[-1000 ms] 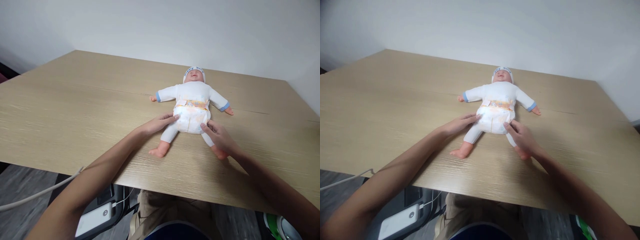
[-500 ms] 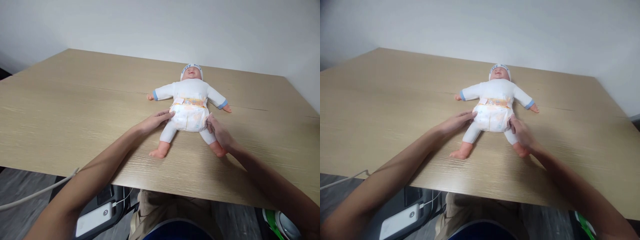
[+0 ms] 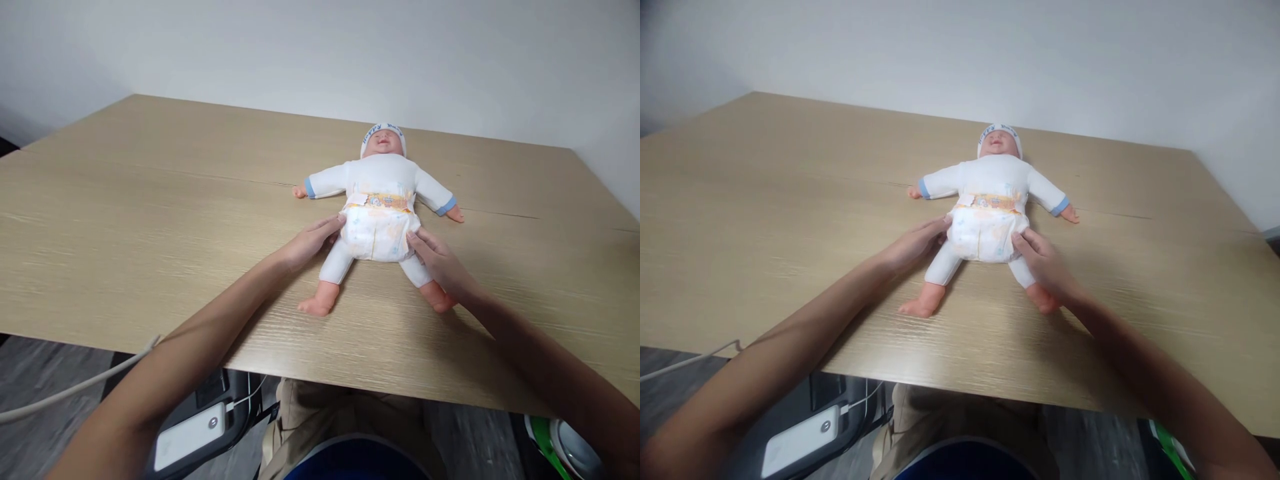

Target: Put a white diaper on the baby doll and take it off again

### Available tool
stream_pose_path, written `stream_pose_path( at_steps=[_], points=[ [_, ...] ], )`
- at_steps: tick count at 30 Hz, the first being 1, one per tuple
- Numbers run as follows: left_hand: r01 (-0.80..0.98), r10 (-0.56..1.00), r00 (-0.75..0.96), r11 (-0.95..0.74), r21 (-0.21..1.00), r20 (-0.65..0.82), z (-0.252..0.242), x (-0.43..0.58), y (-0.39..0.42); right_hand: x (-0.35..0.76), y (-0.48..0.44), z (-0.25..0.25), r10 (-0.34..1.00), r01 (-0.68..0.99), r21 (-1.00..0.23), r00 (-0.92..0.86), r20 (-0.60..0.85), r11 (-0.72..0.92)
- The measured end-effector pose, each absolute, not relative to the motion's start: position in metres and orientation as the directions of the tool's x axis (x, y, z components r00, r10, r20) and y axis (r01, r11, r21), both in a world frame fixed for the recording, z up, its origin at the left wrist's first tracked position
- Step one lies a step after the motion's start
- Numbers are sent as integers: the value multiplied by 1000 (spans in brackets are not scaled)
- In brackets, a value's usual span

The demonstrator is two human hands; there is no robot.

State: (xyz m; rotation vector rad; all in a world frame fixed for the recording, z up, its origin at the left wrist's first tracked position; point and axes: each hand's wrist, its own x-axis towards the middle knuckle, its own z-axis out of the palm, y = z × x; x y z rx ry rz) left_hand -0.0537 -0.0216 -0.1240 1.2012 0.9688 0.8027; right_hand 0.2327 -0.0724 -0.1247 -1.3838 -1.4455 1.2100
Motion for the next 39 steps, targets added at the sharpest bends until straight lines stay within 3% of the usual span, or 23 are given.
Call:
stream_pose_path(
  at_steps=[9, 18, 24, 33, 39],
  points=[
    [-85, 924, 332, 229, 970, -189, -128, -46, -23, 228, -74, -121, 992, 176, -981, -83, -98, -82],
    [-160, 902, 408, 220, 962, -138, -117, -43, -29, 228, -76, -117, 994, 335, -942, -94, -64, -29],
    [-184, 904, 404, 230, 956, -140, -117, -42, -29, 228, -75, -117, 992, 325, -945, -103, -79, -42],
    [-54, 910, 378, 205, 977, -170, -106, -40, -35, 217, -82, -108, 998, 458, -888, -23, -65, -48],
    [72, 896, 380, 218, 973, -228, -107, -36, -35, 204, -84, -102, 996, 439, -896, -35, -85, -61]
  ],
)
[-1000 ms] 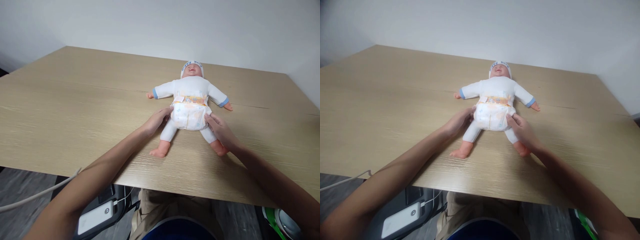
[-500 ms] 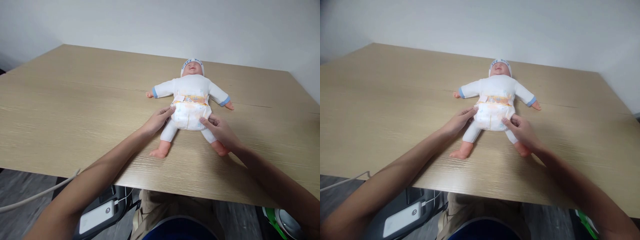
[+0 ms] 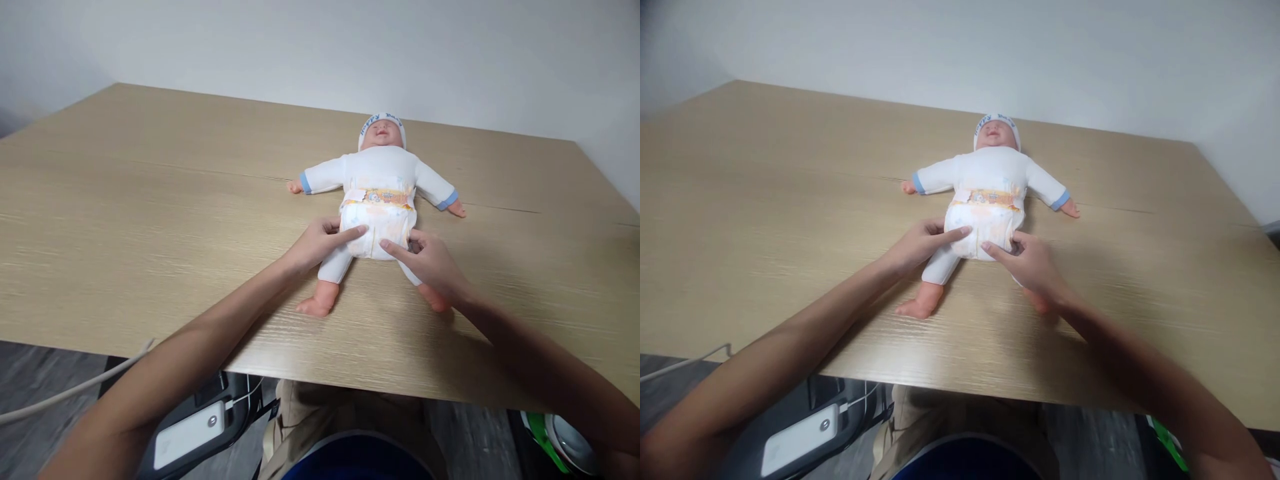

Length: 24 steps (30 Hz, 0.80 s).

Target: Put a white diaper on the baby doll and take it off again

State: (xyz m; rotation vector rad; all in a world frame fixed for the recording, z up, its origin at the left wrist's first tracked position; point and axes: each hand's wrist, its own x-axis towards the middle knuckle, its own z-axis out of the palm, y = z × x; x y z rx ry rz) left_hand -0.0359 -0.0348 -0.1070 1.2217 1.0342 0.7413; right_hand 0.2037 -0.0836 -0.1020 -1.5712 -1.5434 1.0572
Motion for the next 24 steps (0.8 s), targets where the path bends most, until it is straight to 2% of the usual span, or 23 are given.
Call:
stream_pose_path(
  at_steps=[8, 14, 20, 24],
  points=[
    [27, 866, 405, 309, 951, -293, -102, -35, -34, 209, -81, -114, 984, 306, -942, -69, -164, -136],
    [91, 888, 376, 250, 964, -266, -100, -35, -35, 210, -81, -111, 977, 247, -956, -103, -186, -156],
    [135, 900, 388, 160, 978, -201, -105, -34, -33, 213, -81, -110, 975, 295, -941, -95, -201, -165],
    [191, 921, 362, 78, 979, -144, -107, -34, -34, 213, -82, -108, 983, 402, -907, -79, -167, -121]
  ],
)
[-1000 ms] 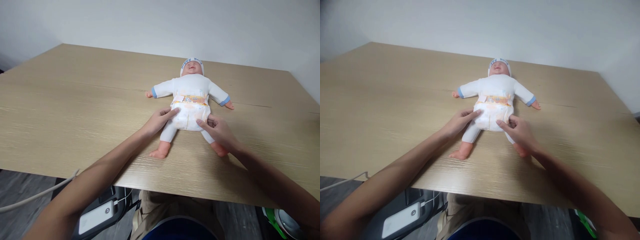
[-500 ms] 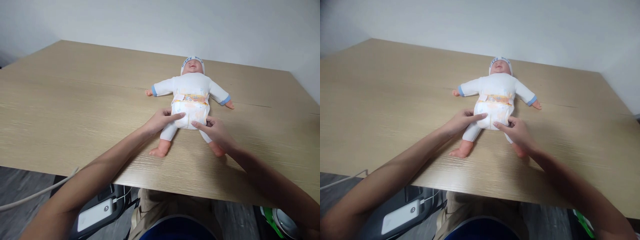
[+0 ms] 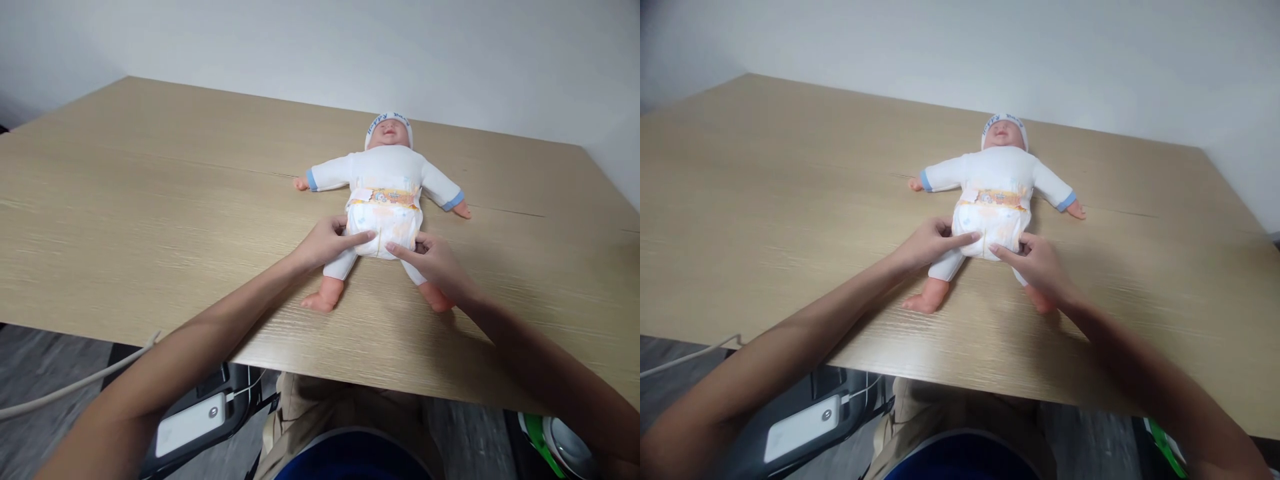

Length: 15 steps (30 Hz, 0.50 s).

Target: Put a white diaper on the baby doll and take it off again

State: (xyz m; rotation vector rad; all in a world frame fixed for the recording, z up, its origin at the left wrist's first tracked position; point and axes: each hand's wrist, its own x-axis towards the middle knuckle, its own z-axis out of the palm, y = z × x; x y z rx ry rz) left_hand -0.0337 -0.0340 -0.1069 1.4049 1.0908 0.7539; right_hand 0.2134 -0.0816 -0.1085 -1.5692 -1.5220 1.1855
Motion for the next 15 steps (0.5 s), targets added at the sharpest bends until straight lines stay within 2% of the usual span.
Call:
stream_pose_path(
  at_steps=[6, 15],
  points=[
    [301, 933, 333, 31, 953, -136, -107, -34, -35, 210, -83, -105, 994, 564, -825, -61, -90, -40],
    [398, 940, 324, -31, 917, -109, -109, -37, -35, 209, -82, -108, 997, 547, -837, -52, -62, -24]
  ],
)
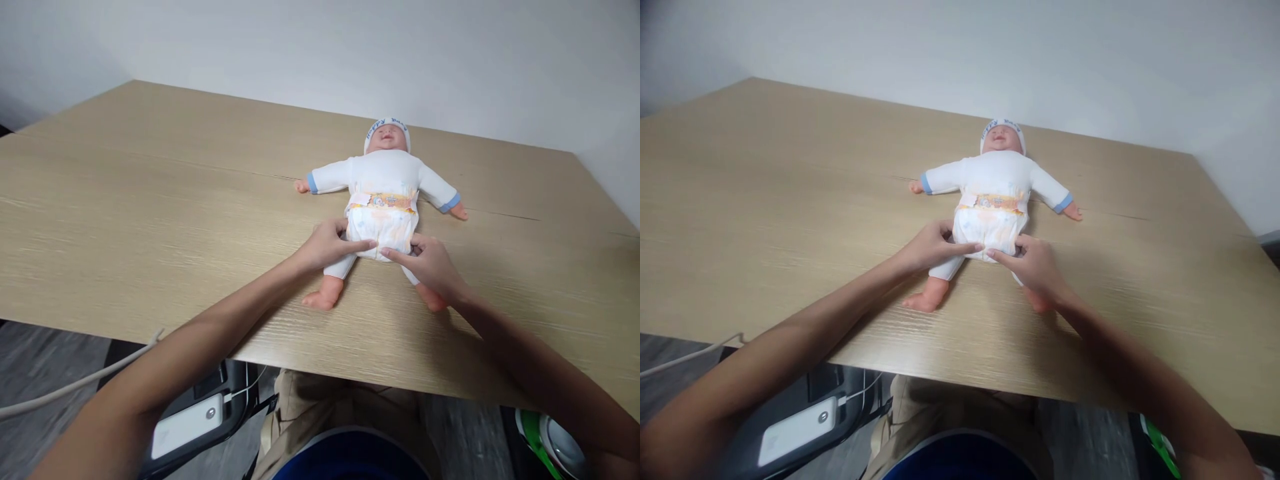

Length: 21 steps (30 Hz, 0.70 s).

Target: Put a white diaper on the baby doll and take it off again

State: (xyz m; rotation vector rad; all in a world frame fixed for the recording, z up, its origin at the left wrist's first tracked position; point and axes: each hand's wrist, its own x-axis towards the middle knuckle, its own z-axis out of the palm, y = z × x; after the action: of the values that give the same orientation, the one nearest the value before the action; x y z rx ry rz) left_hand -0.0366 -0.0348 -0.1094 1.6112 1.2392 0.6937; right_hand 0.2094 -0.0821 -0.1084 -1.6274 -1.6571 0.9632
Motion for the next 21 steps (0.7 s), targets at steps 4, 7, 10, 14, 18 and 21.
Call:
stream_pose_path(
  at_steps=[4, 7, 10, 14, 18, 21],
  points=[
    [420, 932, 350, -69, 905, -91, -114, -38, -34, 211, -81, -111, 997, 577, -817, -59, -58, -14],
    [432, 929, 356, -66, 899, -103, -115, -39, -34, 215, -80, -114, 996, 568, -823, -67, -67, -17],
    [412, 923, 366, -45, 910, -120, -113, -41, -33, 222, -79, -116, 991, 523, -851, -94, -95, -32],
    [400, 890, 425, -20, 916, -167, -108, -47, -30, 229, -78, -115, 984, 513, -857, -123, -131, -50],
    [358, 871, 474, -54, 932, -131, -112, -48, -28, 228, -80, -112, 985, 569, -822, -150, -80, 20],
    [374, 894, 442, -106, 921, -76, -119, -44, -31, 224, -81, -110, 985, 607, -790, -174, -21, 90]
  ],
)
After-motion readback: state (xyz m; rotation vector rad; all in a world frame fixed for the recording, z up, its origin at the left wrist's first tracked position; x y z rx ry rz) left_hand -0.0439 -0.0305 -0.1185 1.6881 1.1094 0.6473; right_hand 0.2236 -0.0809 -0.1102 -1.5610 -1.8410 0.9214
